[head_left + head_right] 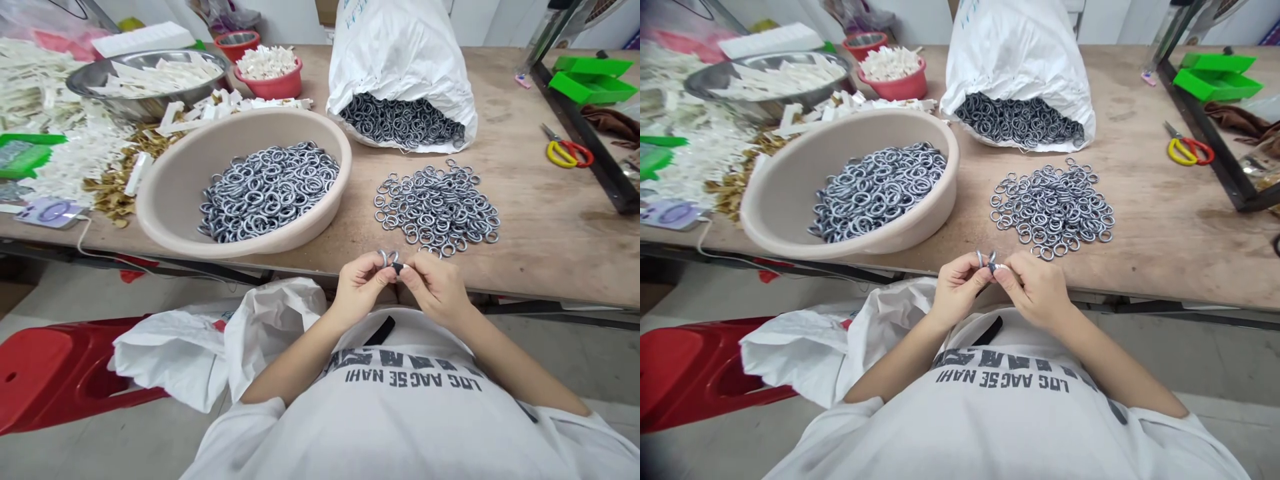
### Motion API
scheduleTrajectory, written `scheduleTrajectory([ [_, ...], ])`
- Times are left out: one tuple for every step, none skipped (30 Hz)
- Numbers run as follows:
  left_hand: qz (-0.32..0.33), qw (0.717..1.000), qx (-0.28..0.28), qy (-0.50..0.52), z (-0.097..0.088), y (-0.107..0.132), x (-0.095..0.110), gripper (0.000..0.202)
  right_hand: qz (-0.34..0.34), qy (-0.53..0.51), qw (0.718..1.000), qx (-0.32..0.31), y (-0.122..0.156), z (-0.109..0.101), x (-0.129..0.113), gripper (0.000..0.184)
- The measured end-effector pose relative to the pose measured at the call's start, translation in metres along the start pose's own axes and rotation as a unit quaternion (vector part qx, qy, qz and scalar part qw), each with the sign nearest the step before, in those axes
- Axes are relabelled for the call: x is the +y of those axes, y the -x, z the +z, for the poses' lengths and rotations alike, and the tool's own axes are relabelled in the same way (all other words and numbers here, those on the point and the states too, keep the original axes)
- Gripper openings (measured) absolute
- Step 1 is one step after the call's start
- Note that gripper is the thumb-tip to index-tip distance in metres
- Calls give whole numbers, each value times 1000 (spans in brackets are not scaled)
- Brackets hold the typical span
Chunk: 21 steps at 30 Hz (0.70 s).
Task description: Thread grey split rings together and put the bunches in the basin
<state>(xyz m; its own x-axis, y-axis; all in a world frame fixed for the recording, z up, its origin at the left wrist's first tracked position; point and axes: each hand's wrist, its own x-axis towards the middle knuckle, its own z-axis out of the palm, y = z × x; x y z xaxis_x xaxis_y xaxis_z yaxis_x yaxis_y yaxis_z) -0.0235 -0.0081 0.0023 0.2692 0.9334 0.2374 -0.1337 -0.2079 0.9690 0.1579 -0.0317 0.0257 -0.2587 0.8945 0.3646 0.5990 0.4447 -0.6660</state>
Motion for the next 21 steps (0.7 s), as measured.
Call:
scheduleTrajectory([
  [0,1000,0,-2,0,0,0,21,-1,8,1000,1,1,1,-1,29],
  [-1,1000,0,-4,1,1,1,22,-5,11,1000,2,1,2,-1,29],
  [-3,1000,0,-5,1,2,1,23,-11,13,1000,6,2,3,0,30],
  [-5,1000,2,-5,2,3,1,23,-17,13,1000,12,2,4,0,30],
  [-6,1000,2,-3,2,4,2,24,-23,12,999,20,2,5,1,31],
  [-6,1000,2,0,3,5,2,23,-27,11,999,27,2,5,1,30],
  [-5,1000,2,5,3,6,2,23,-30,10,999,32,2,4,1,30],
  [-5,1000,1,8,3,6,2,22,-32,9,999,33,3,4,0,30],
  [-4,1000,1,10,3,7,2,22,-32,9,999,31,3,4,0,29],
  [-4,1000,0,11,3,7,2,22,-31,9,999,28,4,4,-1,29],
  [-4,1000,0,11,3,7,2,22,-31,10,999,24,4,4,-2,30],
  [-5,1000,-1,10,3,6,2,22,-31,11,999,21,5,4,-3,30],
  [-6,1000,-2,10,3,6,2,23,-30,12,999,19,5,4,-4,31],
  [-8,1000,-2,10,3,7,2,23,-29,11,999,16,5,4,-4,31],
  [-8,1000,-3,12,3,7,2,24,-26,10,1000,10,4,4,-3,33],
  [-7,1000,-4,14,3,9,3,23,-16,11,1000,3,3,4,0,34],
  [-3,1000,-12,16,2,10,3,22,3,16,1000,-3,0,3,4,36],
  [1,999,-27,18,2,12,2,21,33,33,999,-8,-4,3,10,38],
  [5,999,-43,23,2,14,2,20,70,64,995,-11,-8,2,17,41],
  [4,998,-56,30,1,16,0,20,109,107,988,-10,-13,1,26,42],
  [-3,997,-57,43,0,16,-2,20,140,163,977,-9,-19,1,34,41],
])
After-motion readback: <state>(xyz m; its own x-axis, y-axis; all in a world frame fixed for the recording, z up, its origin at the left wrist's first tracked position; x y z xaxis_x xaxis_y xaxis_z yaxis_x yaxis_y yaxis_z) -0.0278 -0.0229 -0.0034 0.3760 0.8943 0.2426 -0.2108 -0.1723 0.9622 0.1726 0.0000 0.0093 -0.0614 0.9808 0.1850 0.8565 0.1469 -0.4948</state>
